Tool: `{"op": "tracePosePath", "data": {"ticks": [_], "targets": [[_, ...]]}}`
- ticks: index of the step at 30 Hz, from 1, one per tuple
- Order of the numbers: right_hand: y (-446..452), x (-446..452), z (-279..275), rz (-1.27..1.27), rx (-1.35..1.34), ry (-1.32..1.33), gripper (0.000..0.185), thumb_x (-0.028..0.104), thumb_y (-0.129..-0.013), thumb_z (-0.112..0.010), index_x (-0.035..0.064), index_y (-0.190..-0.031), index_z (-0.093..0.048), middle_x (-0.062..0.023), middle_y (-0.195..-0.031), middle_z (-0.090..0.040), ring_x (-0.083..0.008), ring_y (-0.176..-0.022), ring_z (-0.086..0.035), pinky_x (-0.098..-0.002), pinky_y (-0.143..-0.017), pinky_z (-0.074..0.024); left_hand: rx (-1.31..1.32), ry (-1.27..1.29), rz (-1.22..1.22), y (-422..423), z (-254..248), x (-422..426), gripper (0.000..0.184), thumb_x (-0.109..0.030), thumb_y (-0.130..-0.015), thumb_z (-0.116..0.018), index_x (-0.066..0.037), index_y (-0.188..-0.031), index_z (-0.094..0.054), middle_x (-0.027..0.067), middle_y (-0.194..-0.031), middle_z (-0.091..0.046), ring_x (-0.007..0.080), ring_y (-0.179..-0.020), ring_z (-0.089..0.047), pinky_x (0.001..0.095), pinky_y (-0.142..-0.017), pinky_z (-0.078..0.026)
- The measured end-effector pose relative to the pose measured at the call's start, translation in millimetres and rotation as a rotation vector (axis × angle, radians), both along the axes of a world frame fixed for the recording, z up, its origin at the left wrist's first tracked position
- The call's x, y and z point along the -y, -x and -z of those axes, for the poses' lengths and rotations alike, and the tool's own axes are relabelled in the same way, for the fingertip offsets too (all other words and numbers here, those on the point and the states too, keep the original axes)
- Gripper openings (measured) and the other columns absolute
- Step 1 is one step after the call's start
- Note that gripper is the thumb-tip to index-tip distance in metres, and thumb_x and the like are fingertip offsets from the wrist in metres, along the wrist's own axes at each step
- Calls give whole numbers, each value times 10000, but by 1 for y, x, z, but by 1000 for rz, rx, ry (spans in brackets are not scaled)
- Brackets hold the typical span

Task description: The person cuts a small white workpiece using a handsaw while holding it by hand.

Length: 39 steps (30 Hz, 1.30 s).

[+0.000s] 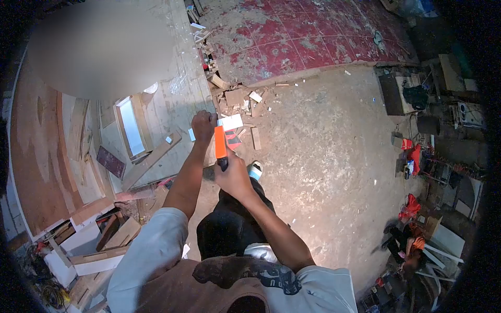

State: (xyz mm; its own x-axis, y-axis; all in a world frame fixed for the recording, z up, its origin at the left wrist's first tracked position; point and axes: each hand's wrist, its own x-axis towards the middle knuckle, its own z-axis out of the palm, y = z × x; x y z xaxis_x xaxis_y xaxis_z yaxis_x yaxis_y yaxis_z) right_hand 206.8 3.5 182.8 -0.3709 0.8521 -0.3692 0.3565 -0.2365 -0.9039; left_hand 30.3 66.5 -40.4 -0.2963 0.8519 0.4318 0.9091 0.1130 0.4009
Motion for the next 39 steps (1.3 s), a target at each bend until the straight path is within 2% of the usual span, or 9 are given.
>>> {"op": "tracePosePath", "data": {"ticks": [2, 16, 19, 20, 27, 29, 31, 36, 39], "targets": [[3, 8, -8, 50, -52, 19, 130, 16, -803, -593, -20, -917, -542, -115, -716, -568, -158, -666, -549, -328, -647, -460, -14, 19, 3, 1, -4, -1, 177, -112, -692, -637, -45, -543, -569, 93, -625, -552, 266, -642, -571, 398, -593, -460], [13, -71, -69, -23, -265, 407, 233, 125, -868, -564, 0, -1013, -432, -3, -606, -461, -103, -383, -433, -277, -368, -380, -128, -91, 74, 1, -11, 4, 140, -133, -667, -646, -77, -585, -547, 71, -649, -542, 251, -659, -562, 386, -577, -451], [33, -99, 6, -66, -285, 368, 221, 117, -859, -559, -5, -986, -425, -19, -613, -461, -103, -404, -450, -277, -369, -392, 1, 38, 69, 4, -1, 6, 132, -144, -661, -644, -78, -593, -553, 73, -650, -533, 261, -671, -561, 391, -589, -445], [34, -100, -3, -69, -285, 367, 221, 117, -859, -559, -5, -986, -425, -19, -613, -461, -103, -404, -450, -277, -369, -392, 706, 2, 15, 6, 23, 8, 126, -153, -672, -635, -78, -607, -556, 73, -655, -532, 265, -702, -571, 394, -608, -451], [39, -127, -23, -83, -268, 415, 123, 48, -766, -522, -13, -842, -446, -61, -622, -481, -118, -432, -468, -300, -361, -394, 40, 109, 70, 7, 7, 7, 98, -165, -692, -622, -67, -701, -625, 89, -785, -606, 272, -773, -592, 393, -680, -460], [54, -137, -11, -74, -232, 452, 89, 45, -753, -521, -7, -769, -451, -57, -589, -492, -124, -436, -479, -298, -365, -398, 29, 198, 73, 9, 10, 5, 103, -171, -695, -622, -69, -710, -626, 87, -790, -603, 269, -788, -592, 396, -682, -458], [57, -122, -18, -148, -248, 383, 74, 45, -754, -519, -22, -725, -510, -77, -582, -533, -139, -438, -502, -297, -374, -397, 779, -240, 75, 4, 18, 7, 123, -184, -684, -634, -72, -640, -610, 85, -735, -589, 269, -745, -586, 396, -655, -457], [63, -133, 65, -90, -204, 316, 88, 11, -750, -511, -34, -680, -540, -87, -572, -542, -148, -435, -509, -310, -387, -406, -42, 140, 128, 9, 2, 5, 125, -169, -657, -635, -76, -719, -578, 82, -750, -554, 285, -763, -564, 411, -663, -448], [83, -137, 65, -62, -225, 392, 127, 42, -724, -512, -60, -684, -577, -114, -556, -564, -175, -434, -552, -315, -389, -421, 203, 49, 78, 7, -14, 7, 117, -171, -638, -653, -77, -645, -584, 83, -702, -560, 280, -726, -569, 411, -648, -451]]}}
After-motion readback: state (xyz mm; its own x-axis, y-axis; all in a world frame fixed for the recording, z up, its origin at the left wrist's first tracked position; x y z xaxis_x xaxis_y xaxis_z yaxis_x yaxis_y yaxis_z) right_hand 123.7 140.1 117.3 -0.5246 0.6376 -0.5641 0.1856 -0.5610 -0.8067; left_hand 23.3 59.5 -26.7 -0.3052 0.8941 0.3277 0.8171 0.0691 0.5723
